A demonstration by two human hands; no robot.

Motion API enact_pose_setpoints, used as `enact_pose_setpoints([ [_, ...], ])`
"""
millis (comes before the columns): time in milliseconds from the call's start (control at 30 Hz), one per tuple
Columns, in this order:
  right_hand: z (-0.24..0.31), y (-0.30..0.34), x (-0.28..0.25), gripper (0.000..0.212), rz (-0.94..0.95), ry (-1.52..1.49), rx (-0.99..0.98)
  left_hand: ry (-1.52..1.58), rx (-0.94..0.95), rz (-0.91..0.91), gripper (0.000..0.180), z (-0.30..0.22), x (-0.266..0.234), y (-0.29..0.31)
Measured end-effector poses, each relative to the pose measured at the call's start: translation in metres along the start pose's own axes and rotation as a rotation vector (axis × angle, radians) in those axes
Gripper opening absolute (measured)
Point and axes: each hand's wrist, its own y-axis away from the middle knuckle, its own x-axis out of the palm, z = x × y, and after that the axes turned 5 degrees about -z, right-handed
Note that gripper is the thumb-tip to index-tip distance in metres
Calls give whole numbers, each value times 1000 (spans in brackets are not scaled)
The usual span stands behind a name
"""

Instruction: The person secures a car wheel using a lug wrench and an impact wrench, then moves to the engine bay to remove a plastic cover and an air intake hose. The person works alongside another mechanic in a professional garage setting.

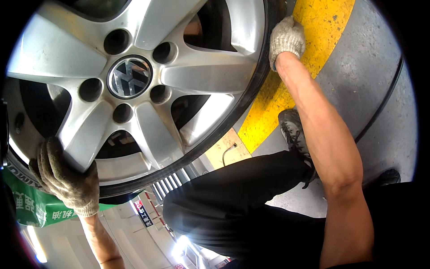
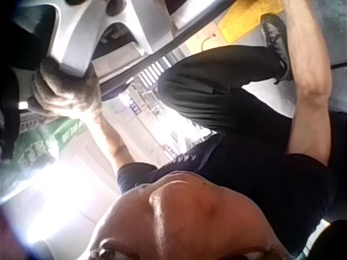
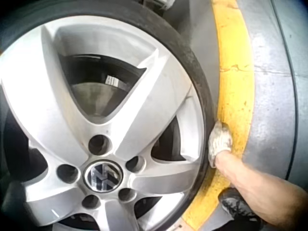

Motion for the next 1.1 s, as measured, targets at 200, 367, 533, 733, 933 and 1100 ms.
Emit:
enact_pose_setpoints([
  [200, 17, 10, -18, 55, 151, -87, 207, -64, 16, 83, 93, 1, -1, 5],
  [367, 16, 9, -20, 57, 124, -217, 189, -23, -6, 118, 93, 3, -2, 5],
  [533, 28, 14, -24, 56, 104, -212, 246, 79, -59, 151, 89, -5, -11, -4],
  [733, 27, 8, -28, 60, 106, -215, 258, 66, -10, 46, 77, -7, 6, -16],
  [933, 20, 3, -13, 52, 227, 209, 60, 1, -21, 46, 87, 1, 1, -3],
  [1100, 11, 0, -10, 52, 96, -105, 84, -28, -35, 35, 84, -3, 1, 0],
])
